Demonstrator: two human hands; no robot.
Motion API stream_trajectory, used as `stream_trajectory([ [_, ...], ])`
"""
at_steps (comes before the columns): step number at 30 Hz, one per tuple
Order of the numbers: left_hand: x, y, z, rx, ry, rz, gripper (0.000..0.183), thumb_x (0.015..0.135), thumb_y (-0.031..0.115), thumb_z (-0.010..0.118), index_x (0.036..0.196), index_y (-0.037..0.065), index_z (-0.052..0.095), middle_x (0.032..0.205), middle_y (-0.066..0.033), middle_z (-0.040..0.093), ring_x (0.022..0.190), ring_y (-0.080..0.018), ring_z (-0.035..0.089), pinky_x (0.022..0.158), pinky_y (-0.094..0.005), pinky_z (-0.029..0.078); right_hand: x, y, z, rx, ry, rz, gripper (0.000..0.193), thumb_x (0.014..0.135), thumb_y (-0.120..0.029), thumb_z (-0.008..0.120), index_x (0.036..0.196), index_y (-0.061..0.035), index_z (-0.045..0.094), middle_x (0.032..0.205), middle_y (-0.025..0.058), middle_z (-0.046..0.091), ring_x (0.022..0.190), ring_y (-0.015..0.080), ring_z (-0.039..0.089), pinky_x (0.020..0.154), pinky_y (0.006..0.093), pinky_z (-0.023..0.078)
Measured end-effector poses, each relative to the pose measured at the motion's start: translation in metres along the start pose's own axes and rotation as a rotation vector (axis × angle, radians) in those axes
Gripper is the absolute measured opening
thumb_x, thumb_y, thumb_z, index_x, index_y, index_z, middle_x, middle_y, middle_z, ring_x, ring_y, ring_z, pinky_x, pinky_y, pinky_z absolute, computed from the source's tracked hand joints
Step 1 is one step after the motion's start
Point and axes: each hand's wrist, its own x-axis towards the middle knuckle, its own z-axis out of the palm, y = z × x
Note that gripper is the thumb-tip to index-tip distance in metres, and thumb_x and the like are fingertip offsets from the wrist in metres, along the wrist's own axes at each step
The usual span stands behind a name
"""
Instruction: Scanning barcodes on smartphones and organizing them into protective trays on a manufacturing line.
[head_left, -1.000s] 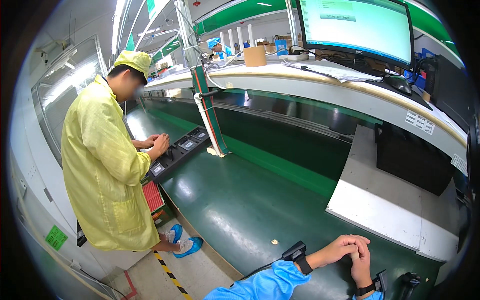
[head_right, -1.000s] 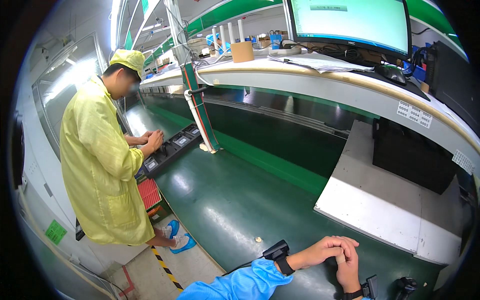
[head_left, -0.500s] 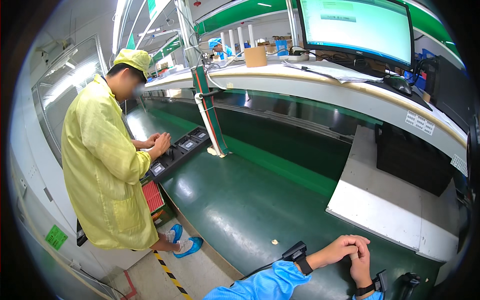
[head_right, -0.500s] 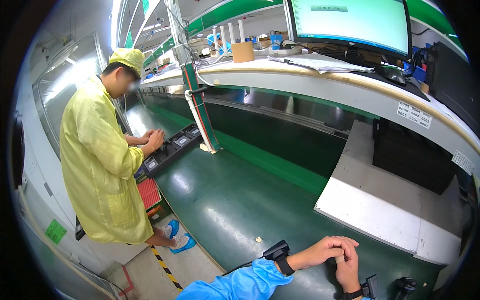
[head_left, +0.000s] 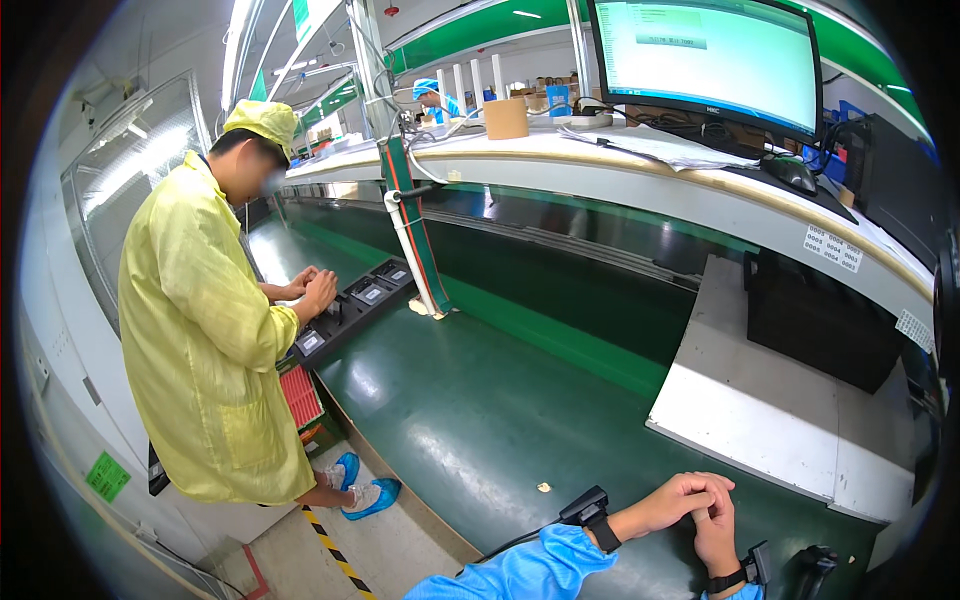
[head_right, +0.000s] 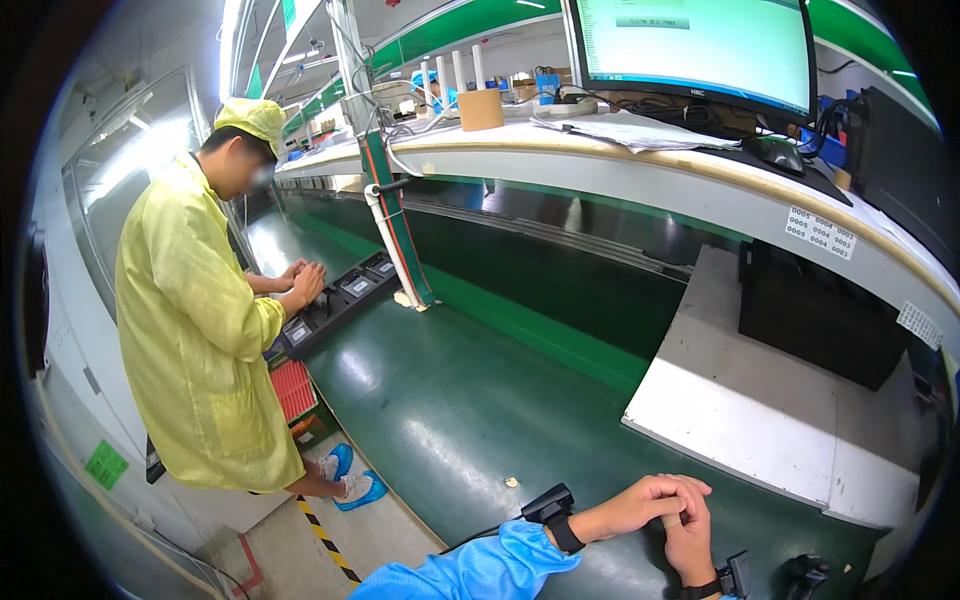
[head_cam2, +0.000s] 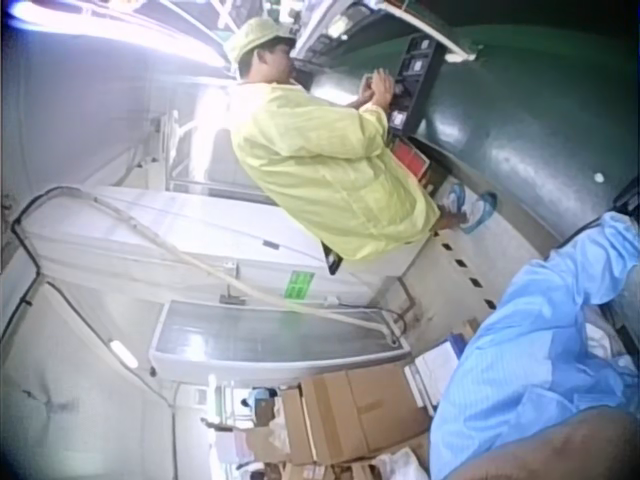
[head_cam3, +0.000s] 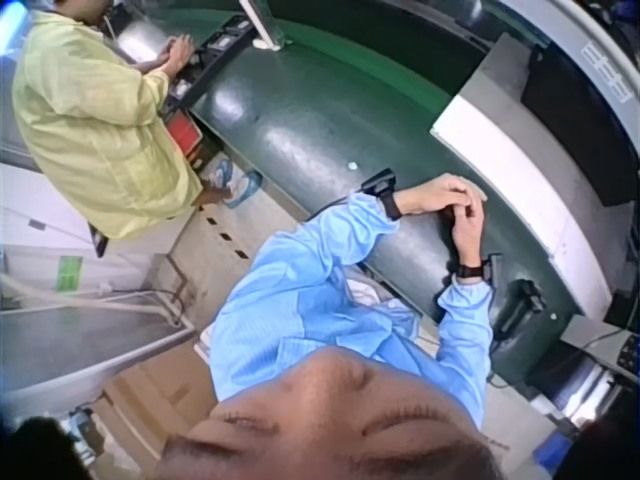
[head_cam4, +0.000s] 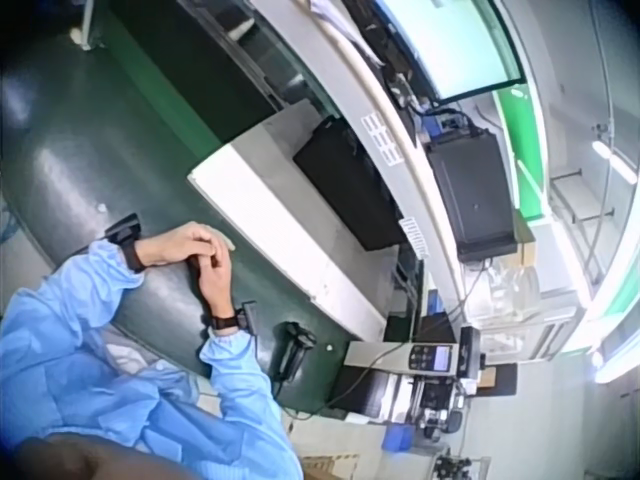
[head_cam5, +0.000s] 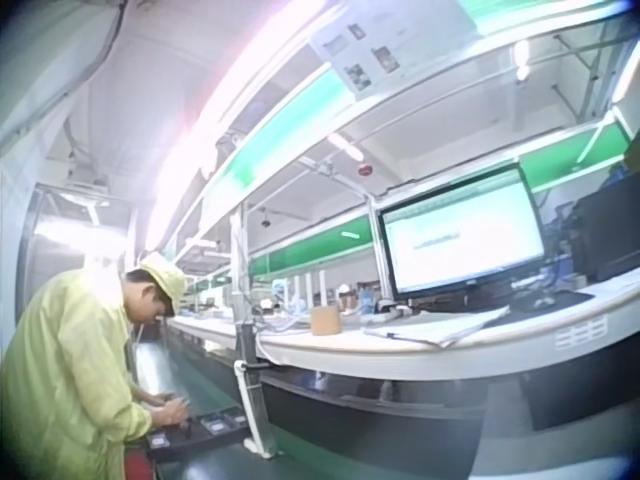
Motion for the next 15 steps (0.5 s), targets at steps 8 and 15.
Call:
stream_trajectory([
  [8,0.0004,-0.0018,-0.0010,0.014,-0.016,0.001,0.016,0.097,0.011,0.056,0.088,0.001,0.065,0.121,-0.0142,0.064,0.128,-0.0219,0.052,0.104,-0.0366,0.041,-0.0005,-0.0016,0.0006,0.007,0.004,0.006,0.037,0.098,-0.015,0.063,0.130,0.0005,0.055,0.131,0.0103,0.057,0.117,0.0186,0.056,0.102,0.0323,0.045],
  [15,-0.0016,0.0009,-0.0002,-0.009,-0.006,-0.031,0.016,0.096,0.011,0.057,0.088,0.001,0.065,0.125,-0.0152,0.062,0.128,-0.0220,0.052,0.105,-0.0375,0.040,-0.0004,-0.0032,0.0009,0.004,-0.010,0.020,0.036,0.096,-0.009,0.063,0.130,0.0002,0.055,0.131,0.0090,0.057,0.115,0.0171,0.056,0.100,0.0312,0.046],
])
